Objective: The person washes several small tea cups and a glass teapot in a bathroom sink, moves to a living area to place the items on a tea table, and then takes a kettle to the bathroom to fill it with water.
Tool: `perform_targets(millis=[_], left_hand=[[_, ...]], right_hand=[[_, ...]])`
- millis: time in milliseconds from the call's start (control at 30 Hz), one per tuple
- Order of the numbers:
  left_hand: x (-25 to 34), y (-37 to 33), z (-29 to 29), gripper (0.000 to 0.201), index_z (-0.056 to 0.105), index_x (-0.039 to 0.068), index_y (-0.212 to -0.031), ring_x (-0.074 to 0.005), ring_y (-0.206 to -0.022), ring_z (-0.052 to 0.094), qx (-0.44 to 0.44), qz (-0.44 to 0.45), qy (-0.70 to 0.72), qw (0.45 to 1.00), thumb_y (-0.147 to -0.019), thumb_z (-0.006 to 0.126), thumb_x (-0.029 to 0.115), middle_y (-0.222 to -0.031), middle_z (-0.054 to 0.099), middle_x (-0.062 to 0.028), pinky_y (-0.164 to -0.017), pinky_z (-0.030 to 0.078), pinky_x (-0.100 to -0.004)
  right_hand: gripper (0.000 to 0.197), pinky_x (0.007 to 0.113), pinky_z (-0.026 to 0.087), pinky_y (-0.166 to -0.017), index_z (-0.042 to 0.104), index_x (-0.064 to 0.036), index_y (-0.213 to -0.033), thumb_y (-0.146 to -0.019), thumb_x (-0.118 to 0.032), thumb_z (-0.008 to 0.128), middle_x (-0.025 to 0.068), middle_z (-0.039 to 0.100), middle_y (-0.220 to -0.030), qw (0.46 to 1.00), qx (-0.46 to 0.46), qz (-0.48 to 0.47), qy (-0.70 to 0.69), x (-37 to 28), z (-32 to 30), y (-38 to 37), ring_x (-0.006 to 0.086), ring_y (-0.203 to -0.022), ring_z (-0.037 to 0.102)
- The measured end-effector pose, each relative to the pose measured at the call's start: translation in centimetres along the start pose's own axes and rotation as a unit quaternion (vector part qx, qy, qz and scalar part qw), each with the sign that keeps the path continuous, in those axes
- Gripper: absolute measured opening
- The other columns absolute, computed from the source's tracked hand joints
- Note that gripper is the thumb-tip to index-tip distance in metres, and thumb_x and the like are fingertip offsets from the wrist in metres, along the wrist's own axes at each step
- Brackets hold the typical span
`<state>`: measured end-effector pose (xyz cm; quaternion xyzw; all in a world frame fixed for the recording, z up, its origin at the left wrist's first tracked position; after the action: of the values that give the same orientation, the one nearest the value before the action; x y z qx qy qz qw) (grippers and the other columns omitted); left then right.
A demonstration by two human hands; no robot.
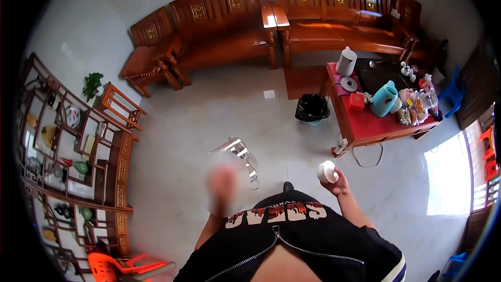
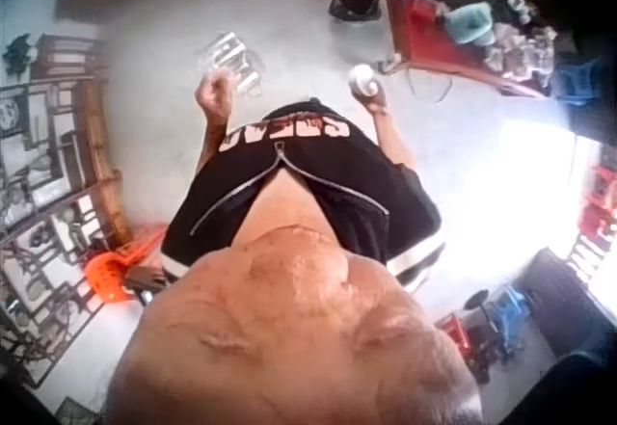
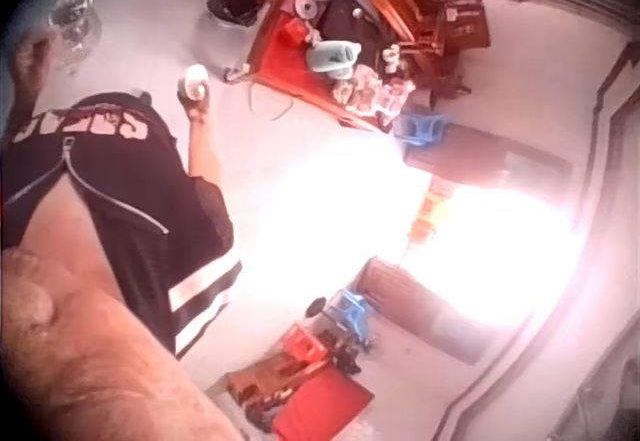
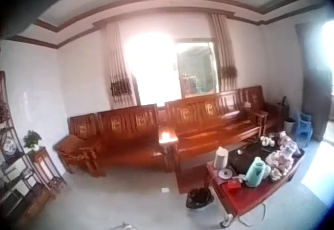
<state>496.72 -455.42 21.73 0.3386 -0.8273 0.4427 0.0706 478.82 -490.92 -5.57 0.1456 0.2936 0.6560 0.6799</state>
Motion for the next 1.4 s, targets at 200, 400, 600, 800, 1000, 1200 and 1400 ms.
perform_targets(millis=[200,400,600,800,1000,1200,1400], left_hand=[[-7.3,-12.4,7.9,0.009,0.059,0.000,-0.090,-0.0187,-0.066,0.056,-0.025,-0.010,-0.007,1.000,-0.089,0.056,0.009,-0.076,0.059,-0.0076,-0.059,0.045,-0.0315],[-16.8,-23.6,18.7,0.013,0.061,-0.002,-0.095,-0.0083,-0.069,0.059,-0.028,-0.138,0.317,0.938,-0.083,0.064,0.003,-0.077,0.064,-0.0055,-0.062,0.046,-0.0214],[-24.5,-36.4,29.5,0.010,0.061,-0.002,-0.089,-0.0102,-0.065,0.056,-0.079,-0.094,0.358,0.925,-0.081,0.065,0.001,-0.076,0.063,-0.0080,-0.061,0.045,-0.0218],[-28.4,-50.6,40.0,0.012,0.062,0.000,-0.090,-0.0089,-0.067,0.058,-0.147,-0.031,0.380,0.913,-0.079,0.068,0.000,-0.078,0.064,-0.0067,-0.062,0.046,-0.0212],[-29.3,-62.3,50.0,0.008,0.063,0.000,-0.088,-0.0081,-0.069,0.057,-0.170,-0.013,0.443,0.880,-0.080,0.067,0.000,-0.080,0.064,-0.0060,-0.062,0.047,-0.0206],[-27.8,-72.7,63.1,0.010,0.063,0.002,-0.086,-0.0126,-0.066,0.062,-0.210,0.017,0.432,0.877,-0.078,0.069,0.003,-0.079,0.066,-0.0077,-0.058,0.049,-0.0237],[-23.1,-83.1,73.1,0.010,0.064,0.001,-0.086,-0.0138,-0.065,0.063,-0.217,0.050,0.436,0.872,-0.077,0.069,0.001,-0.078,0.066,-0.0086,-0.059,0.050,-0.0238]], right_hand=[[0.062,0.049,0.044,-0.093,0.052,-0.0149,-0.125,-0.070,-0.035,0.074,0.0072,0.055,-0.121,0.996,-0.037,-0.016,0.086,-8.6,13.3,-12.9,0.0297,-0.111,0.052],[0.061,0.044,0.048,-0.085,0.052,-0.0162,-0.124,-0.071,-0.038,0.073,0.0062,0.059,-0.116,0.994,-0.031,-0.056,0.091,-15.0,23.1,-24.2,0.0285,-0.106,0.055],[0.058,0.047,0.043,-0.088,0.053,-0.0185,-0.121,-0.070,-0.035,0.073,0.0057,0.057,-0.119,0.996,0.025,-0.089,0.020,-20.5,23.2,-35.1,0.0295,-0.110,0.053],[0.056,0.046,0.047,-0.083,0.053,-0.0184,-0.122,-0.072,-0.036,0.071,0.0058,0.060,-0.115,0.985,0.059,-0.160,-0.018,-26.9,27.4,-39.3,0.0279,-0.106,0.056],[0.049,0.048,0.052,-0.078,0.055,-0.0162,-0.120,-0.077,-0.036,0.066,0.0070,0.062,-0.111,0.974,0.089,-0.181,-0.103,-33.0,28.2,-47.9,0.0285,-0.100,0.060],[0.051,0.047,0.054,-0.073,0.056,-0.0166,-0.118,-0.073,-0.038,0.069,0.0064,0.063,-0.110,0.975,0.063,-0.183,-0.109,-45.0,30.5,-58.9,0.0284,-0.099,0.060],[0.057,0.049,0.053,-0.075,0.052,-0.0134,-0.122,-0.073,-0.034,0.072,0.0090,0.059,-0.116,0.974,0.001,-0.202,-0.102,-59.5,35.7,-64.5,0.0299,-0.104,0.058]])
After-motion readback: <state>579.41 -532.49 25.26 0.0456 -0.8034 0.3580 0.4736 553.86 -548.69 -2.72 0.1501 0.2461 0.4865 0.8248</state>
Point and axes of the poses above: each hand's wrist, its own y-axis away from the middle knuckle, its own z-axis out of the palm, x = y × z, the point moved 3 cm from there along -y, towards the middle knuckle
